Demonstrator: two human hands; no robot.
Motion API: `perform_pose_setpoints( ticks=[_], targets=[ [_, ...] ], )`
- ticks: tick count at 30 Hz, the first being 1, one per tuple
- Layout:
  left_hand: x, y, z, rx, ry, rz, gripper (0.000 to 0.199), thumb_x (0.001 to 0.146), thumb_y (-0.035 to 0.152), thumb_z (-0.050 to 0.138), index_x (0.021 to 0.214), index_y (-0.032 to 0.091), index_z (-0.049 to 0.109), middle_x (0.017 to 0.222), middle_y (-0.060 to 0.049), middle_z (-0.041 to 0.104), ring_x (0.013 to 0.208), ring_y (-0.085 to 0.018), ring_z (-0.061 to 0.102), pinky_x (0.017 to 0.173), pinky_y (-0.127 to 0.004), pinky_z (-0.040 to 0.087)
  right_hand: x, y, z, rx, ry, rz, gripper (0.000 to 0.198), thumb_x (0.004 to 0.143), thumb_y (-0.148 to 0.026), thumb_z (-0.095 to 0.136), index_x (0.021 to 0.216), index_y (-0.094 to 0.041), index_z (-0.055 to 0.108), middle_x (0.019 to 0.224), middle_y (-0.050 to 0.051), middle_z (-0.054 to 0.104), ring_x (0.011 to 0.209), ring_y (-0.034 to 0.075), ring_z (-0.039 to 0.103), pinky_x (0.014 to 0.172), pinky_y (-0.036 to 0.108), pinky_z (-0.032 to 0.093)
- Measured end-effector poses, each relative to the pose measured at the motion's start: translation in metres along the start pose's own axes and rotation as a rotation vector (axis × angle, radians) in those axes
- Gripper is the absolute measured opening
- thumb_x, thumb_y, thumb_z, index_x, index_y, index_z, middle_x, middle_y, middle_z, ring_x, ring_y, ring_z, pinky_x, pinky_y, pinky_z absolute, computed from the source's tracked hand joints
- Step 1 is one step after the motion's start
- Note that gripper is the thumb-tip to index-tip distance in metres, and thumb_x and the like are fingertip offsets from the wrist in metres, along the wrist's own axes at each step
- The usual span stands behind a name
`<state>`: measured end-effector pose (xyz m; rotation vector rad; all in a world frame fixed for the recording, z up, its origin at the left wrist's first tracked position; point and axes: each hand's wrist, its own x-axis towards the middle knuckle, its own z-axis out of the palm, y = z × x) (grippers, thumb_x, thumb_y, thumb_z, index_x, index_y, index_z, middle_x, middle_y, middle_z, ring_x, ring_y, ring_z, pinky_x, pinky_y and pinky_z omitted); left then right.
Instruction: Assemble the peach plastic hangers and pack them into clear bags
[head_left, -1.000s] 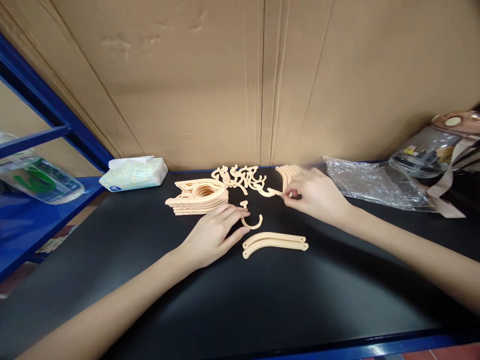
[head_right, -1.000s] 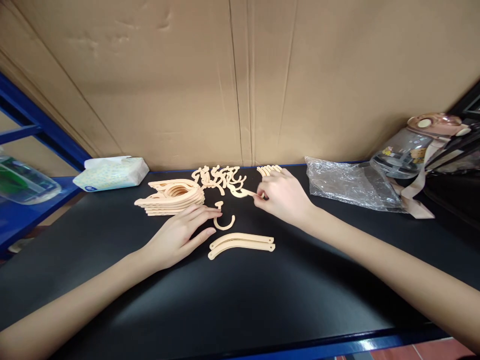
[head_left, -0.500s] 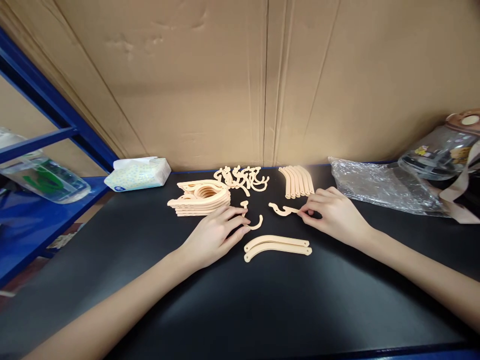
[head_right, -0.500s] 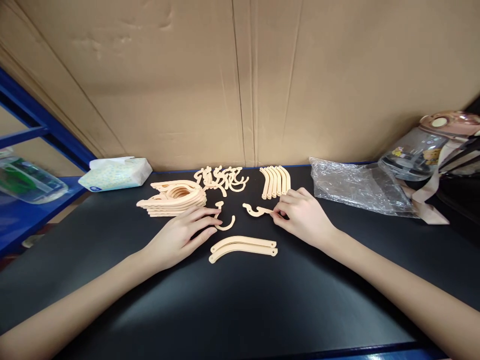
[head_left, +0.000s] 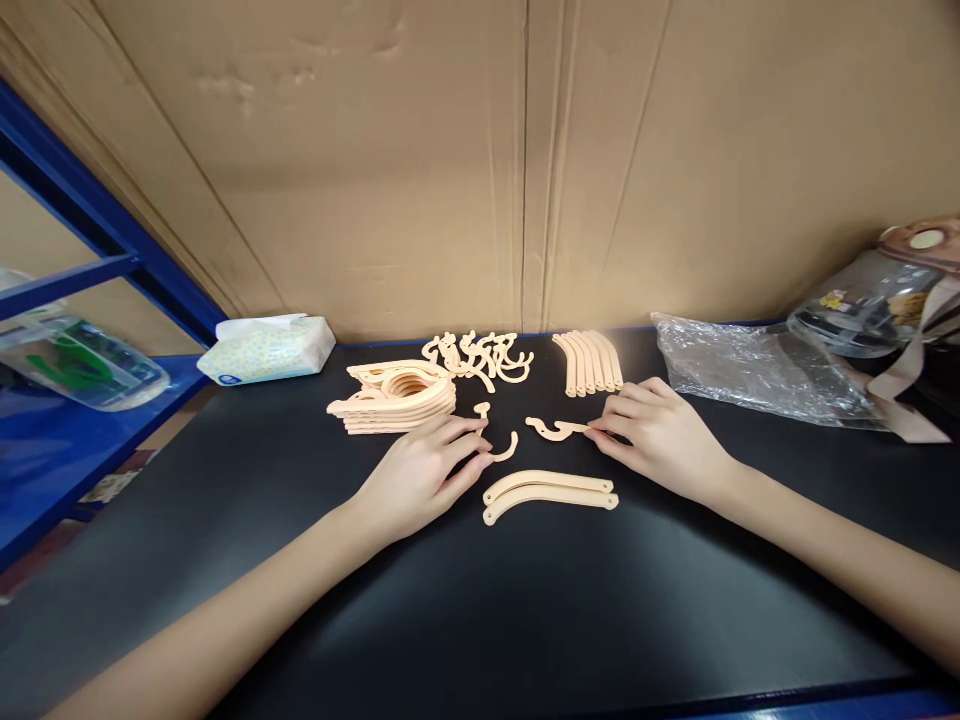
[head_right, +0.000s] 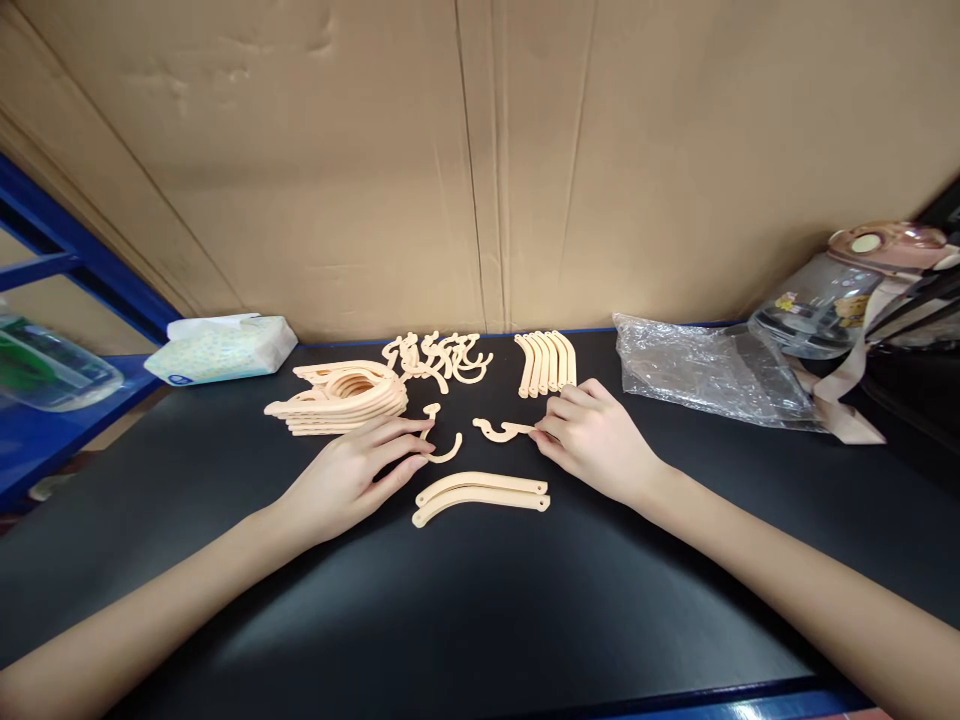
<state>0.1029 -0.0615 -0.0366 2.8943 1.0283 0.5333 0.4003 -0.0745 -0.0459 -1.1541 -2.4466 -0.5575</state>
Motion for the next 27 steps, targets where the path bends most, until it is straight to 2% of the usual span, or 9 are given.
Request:
perform_pose_setpoints(
  ticks=[12, 20, 27],
  targets=[
    [0.001, -0.001, 0.0, 0.006, -0.003, 0.013, 0.029, 0.098, 0.029, 0.04, 0.103, 0.017, 0.065, 0.119, -0.009, 0.064, 0.107, -0.022, 0.061, 0.092, -0.038, 0.05, -0.002, 0.01, 0.0, 0.146, -0.145, 0.122, 0.026, 0.095, -0.029, 0.049, 0.086, -0.022, 0.073, 0.079, 0.001, 0.066, 0.078, 0.015, 0.056, 0.07, 0.03, 0.033],
    [0.0, -0.001, 0.0, -0.004, 0.034, 0.033, 0.027, 0.098, 0.028, 0.041, 0.104, 0.016, 0.065, 0.117, -0.008, 0.064, 0.106, -0.022, 0.06, 0.092, -0.038, 0.049, -0.002, 0.009, 0.0, 0.152, -0.162, 0.136, 0.025, 0.095, -0.028, 0.048, 0.095, -0.023, 0.072, 0.086, 0.002, 0.068, 0.081, 0.016, 0.057, 0.072, 0.031, 0.035],
    [-0.001, -0.002, -0.002, -0.004, 0.033, 0.041, 0.027, 0.097, 0.027, 0.042, 0.101, 0.018, 0.066, 0.115, -0.008, 0.065, 0.107, -0.023, 0.059, 0.092, -0.04, 0.048, 0.015, 0.008, -0.012, 0.063, -0.089, 0.111, 0.024, 0.094, -0.031, 0.051, 0.096, -0.019, 0.072, 0.085, 0.003, 0.069, 0.082, 0.017, 0.058, 0.072, 0.031, 0.035]
  ],
)
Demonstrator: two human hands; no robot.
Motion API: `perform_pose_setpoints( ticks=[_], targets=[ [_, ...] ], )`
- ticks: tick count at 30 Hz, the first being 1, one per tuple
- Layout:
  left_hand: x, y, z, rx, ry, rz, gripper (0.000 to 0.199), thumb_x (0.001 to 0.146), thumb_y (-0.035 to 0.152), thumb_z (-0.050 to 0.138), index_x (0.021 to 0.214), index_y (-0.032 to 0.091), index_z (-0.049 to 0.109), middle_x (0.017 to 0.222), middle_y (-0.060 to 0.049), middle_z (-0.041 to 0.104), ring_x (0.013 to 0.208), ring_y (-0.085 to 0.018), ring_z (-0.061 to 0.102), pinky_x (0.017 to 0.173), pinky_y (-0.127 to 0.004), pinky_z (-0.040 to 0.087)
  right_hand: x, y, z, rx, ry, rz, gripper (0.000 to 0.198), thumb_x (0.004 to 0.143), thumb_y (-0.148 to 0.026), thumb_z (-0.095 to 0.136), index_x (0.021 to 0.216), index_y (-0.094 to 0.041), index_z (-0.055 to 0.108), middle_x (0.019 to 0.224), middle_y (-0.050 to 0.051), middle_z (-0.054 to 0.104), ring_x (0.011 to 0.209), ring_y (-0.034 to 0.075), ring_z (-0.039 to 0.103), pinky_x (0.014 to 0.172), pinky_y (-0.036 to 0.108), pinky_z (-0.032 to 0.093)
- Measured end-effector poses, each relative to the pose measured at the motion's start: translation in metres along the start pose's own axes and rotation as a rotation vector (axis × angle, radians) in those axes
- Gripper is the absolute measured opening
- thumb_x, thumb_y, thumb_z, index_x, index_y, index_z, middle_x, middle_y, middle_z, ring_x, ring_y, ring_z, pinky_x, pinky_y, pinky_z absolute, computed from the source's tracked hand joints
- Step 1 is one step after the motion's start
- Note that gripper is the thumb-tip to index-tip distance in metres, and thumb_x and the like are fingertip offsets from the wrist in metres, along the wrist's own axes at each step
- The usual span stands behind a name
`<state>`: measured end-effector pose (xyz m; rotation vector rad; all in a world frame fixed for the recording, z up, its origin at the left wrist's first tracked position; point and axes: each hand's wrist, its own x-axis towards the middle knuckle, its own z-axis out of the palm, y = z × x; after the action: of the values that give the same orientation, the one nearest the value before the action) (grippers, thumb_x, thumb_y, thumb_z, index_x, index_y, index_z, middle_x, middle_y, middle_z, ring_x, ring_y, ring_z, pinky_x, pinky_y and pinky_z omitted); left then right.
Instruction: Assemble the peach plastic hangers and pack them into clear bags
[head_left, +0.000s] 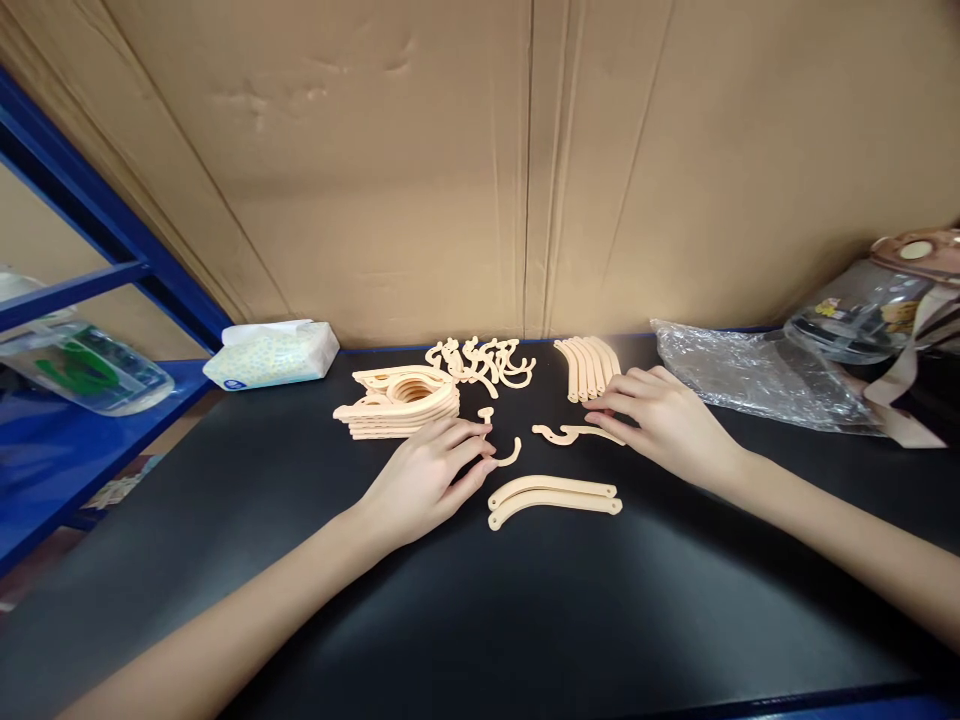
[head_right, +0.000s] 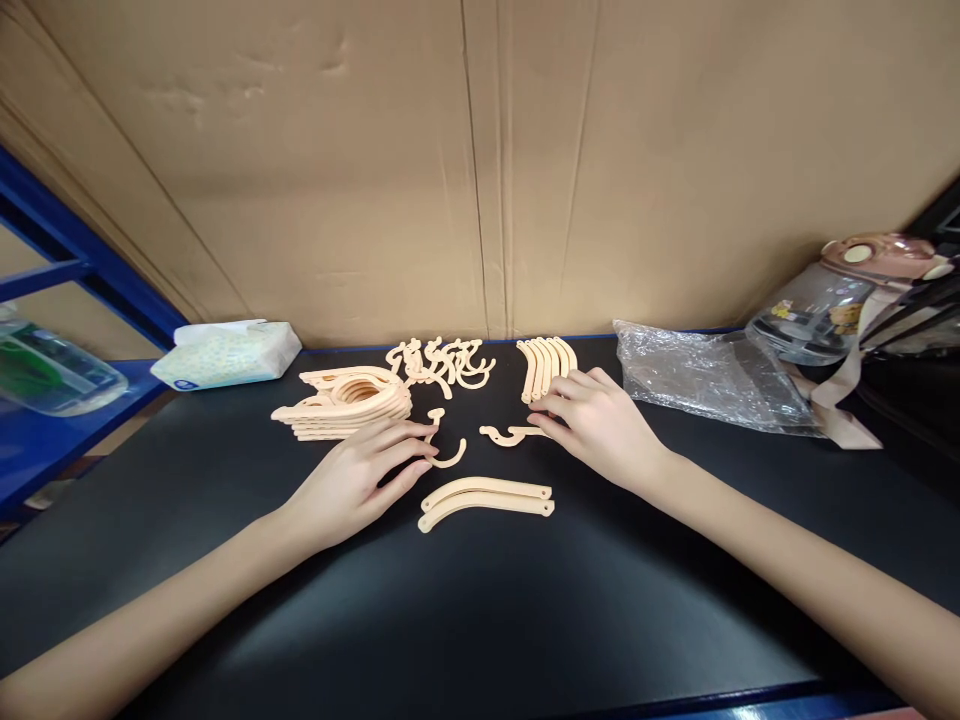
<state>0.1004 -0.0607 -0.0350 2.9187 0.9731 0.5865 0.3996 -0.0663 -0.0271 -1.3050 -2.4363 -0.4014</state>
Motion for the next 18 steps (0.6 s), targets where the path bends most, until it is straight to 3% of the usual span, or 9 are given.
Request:
perform_pose_setpoints(
  ticks=[7, 10, 15, 18],
  targets=[
    [-0.001, 0.003, -0.003, -0.001, -0.023, 0.0, 0.027, 0.098, 0.028, 0.04, 0.102, 0.019, 0.065, 0.117, -0.006, 0.063, 0.107, -0.022, 0.057, 0.093, -0.039, 0.046, 0.057, -0.016, -0.006, -0.007, -0.073, -0.029, 0.02, 0.091, -0.029, 0.055, 0.091, -0.018, 0.072, 0.085, 0.004, 0.069, 0.088, 0.02, 0.059, 0.08, 0.032, 0.034],
    [-0.001, 0.003, -0.004, -0.004, -0.02, 0.006, 0.027, 0.098, 0.028, 0.04, 0.101, 0.019, 0.065, 0.115, -0.007, 0.063, 0.106, -0.023, 0.057, 0.092, -0.039, 0.046, 0.084, -0.029, 0.002, -0.007, -0.179, 0.021, 0.022, 0.092, -0.027, 0.052, 0.089, -0.017, 0.071, 0.09, 0.006, 0.07, 0.091, 0.02, 0.06, 0.078, 0.031, 0.034],
    [-0.001, 0.004, -0.005, 0.004, -0.008, 0.019, 0.026, 0.097, 0.027, 0.041, 0.1, 0.019, 0.066, 0.114, -0.007, 0.063, 0.106, -0.023, 0.057, 0.092, -0.039, 0.046, 0.108, -0.051, 0.023, -0.02, -0.22, 0.064, 0.027, 0.09, -0.033, 0.054, 0.079, -0.015, 0.071, 0.084, 0.009, 0.071, 0.084, 0.022, 0.063, 0.071, 0.031, 0.036],
    [-0.002, 0.004, -0.006, 0.007, -0.009, 0.018, 0.026, 0.097, 0.027, 0.041, 0.1, 0.019, 0.065, 0.114, -0.007, 0.063, 0.107, -0.023, 0.056, 0.093, -0.039, 0.046, 0.113, -0.062, 0.031, -0.035, -0.234, 0.074, 0.029, 0.09, -0.033, 0.054, 0.083, -0.011, 0.071, 0.088, 0.014, 0.071, 0.089, 0.025, 0.064, 0.073, 0.033, 0.039]
  ],
)
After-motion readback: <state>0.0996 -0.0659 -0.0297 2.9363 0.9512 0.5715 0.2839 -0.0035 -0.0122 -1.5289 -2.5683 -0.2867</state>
